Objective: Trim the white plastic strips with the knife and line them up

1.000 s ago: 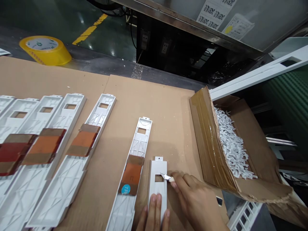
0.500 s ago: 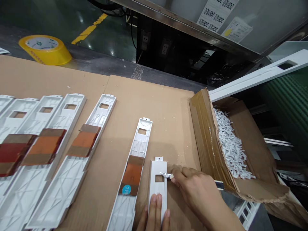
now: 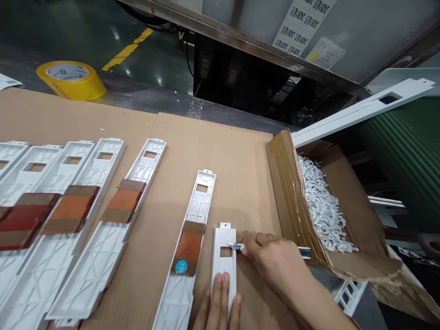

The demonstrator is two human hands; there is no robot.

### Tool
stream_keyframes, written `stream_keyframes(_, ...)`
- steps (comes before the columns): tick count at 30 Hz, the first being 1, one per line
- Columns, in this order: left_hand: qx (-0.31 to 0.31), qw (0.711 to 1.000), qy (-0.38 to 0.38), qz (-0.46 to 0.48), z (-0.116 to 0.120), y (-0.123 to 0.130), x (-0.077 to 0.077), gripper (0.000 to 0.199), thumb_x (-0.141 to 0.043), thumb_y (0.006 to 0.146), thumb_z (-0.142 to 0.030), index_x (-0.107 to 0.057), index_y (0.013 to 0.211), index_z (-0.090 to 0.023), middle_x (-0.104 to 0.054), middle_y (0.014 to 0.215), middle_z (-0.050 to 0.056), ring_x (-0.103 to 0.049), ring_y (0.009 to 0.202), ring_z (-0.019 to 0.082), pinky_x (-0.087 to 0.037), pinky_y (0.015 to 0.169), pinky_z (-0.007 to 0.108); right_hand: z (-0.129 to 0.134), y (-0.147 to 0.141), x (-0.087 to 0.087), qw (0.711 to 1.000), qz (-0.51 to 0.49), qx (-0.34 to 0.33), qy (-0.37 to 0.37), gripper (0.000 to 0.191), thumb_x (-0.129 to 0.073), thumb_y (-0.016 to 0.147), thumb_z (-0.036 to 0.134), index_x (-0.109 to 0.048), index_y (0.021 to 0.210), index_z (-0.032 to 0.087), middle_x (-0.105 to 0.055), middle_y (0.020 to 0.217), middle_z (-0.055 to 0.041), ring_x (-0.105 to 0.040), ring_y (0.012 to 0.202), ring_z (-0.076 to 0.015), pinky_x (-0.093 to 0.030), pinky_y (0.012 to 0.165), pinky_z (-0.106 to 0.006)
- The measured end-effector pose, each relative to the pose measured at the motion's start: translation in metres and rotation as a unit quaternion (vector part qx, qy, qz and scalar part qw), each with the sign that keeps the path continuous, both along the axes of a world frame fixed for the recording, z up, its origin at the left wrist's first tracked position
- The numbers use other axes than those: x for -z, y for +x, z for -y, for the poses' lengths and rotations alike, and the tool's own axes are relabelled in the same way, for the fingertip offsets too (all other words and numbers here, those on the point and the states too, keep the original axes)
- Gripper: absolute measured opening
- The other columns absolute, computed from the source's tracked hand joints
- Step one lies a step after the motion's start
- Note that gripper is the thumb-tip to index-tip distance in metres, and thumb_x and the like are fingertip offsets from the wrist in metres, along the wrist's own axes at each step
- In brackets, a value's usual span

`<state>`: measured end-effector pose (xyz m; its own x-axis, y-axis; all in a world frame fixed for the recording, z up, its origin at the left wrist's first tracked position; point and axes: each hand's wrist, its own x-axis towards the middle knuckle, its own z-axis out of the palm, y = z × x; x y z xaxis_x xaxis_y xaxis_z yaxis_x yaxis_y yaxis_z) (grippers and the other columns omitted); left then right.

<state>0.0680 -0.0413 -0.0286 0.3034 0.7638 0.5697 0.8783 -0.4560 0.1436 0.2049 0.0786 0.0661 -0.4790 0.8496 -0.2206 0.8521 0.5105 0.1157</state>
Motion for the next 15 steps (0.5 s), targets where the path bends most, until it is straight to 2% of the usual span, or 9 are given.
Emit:
stream_keyframes(4,0.022,1.000,-0.012,-0.008,0.000,-0.005,-0.001,0.027,-0.036,0.085,-0.009,-0.057,0.101,-0.013,-0.067,0.103,0.017,-0.050,0.116,0.032,-0.042,0.089,0.041,-0.002,0.000,-0.002,0.999,-0.005,0.026,-0.046,0.010,-0.058,0.083,0.027,-0.062,0.075,0.021,-0.066,0.064,0.0006,-0.064,0.056,-0.0177,-0.022,0.043,-0.027)
stream_keyframes(9,0.051,0.998,-0.030,-0.014,-0.002,-0.011,-0.009,0.028,-0.036,0.085,-0.010,-0.059,0.101,-0.012,-0.066,0.103,0.020,-0.054,0.111,0.033,-0.042,0.088,0.041,0.001,0.000,-0.007,0.995,-0.006,0.047,-0.087,0.018,-0.049,0.090,0.029,-0.061,0.080,0.020,-0.067,0.070,-0.0017,-0.066,0.062,-0.0197,-0.028,0.045,-0.027)
stream_keyframes(12,0.065,0.997,-0.036,-0.020,-0.004,-0.014,-0.015,0.028,-0.037,0.085,-0.010,-0.060,0.102,-0.012,-0.066,0.103,0.020,-0.059,0.104,0.031,-0.042,0.087,0.040,0.006,0.003,-0.009,0.994,-0.030,0.073,-0.079,0.018,-0.044,0.092,0.030,-0.061,0.089,0.022,-0.066,0.072,-0.0009,-0.066,0.064,-0.0202,-0.033,0.047,-0.026)
stream_keyframes(15,0.082,0.995,-0.038,-0.051,-0.008,-0.021,-0.021,0.028,-0.041,0.084,-0.012,-0.058,0.105,-0.015,-0.067,0.102,0.018,-0.060,0.102,0.031,-0.042,0.087,0.041,0.016,0.008,-0.011,0.988,-0.071,0.128,-0.055,0.023,-0.038,0.094,0.029,-0.060,0.093,0.025,-0.065,0.074,-0.0006,-0.066,0.067,-0.0201,-0.039,0.049,-0.026)
